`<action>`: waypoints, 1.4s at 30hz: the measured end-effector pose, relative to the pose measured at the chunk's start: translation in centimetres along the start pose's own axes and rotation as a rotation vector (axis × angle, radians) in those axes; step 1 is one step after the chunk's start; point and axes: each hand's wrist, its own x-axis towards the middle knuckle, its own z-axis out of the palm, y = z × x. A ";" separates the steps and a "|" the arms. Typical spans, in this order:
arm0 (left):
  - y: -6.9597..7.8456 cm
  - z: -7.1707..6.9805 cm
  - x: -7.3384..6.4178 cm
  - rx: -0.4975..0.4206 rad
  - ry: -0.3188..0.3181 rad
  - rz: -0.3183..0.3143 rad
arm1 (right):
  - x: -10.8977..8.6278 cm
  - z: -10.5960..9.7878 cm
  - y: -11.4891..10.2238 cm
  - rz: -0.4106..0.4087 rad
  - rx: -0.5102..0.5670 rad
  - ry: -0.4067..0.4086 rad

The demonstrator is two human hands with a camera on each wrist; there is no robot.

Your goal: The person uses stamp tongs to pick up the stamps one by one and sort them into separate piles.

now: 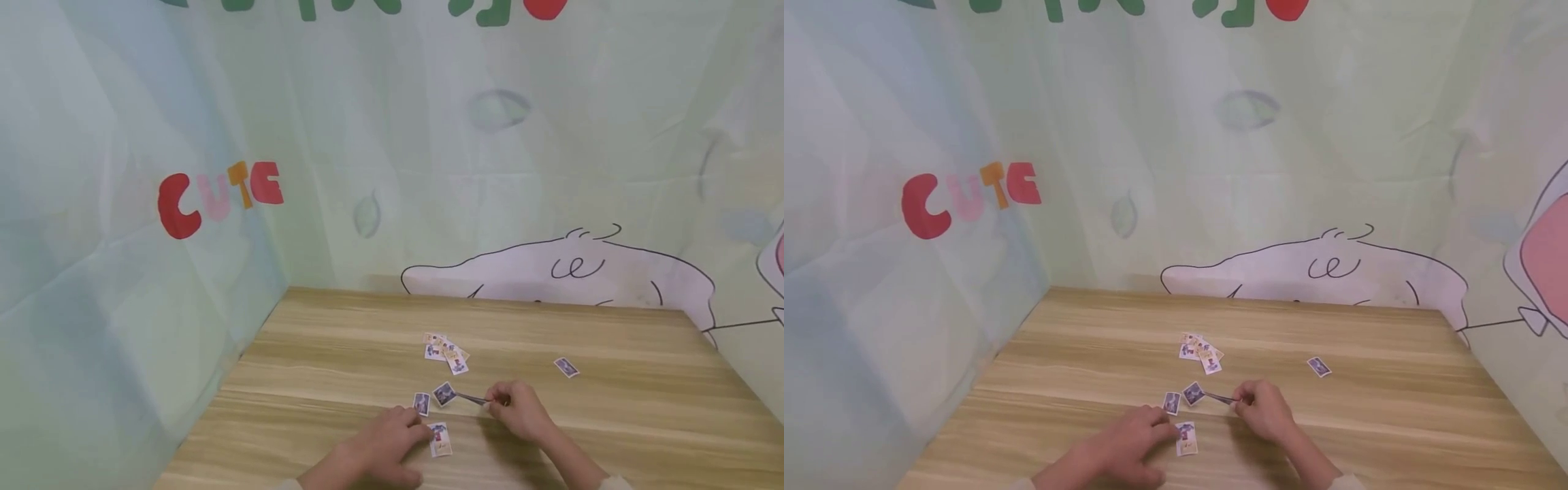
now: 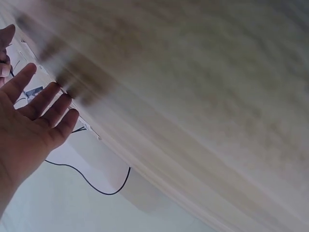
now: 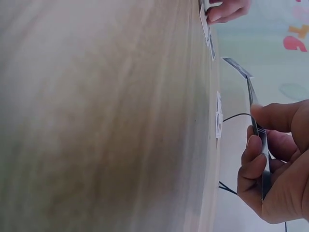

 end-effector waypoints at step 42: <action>-0.1 0.3 0.0 -0.003 -0.075 -0.032 | -2.6 -2.2 0.8 0.109 0.005 0.106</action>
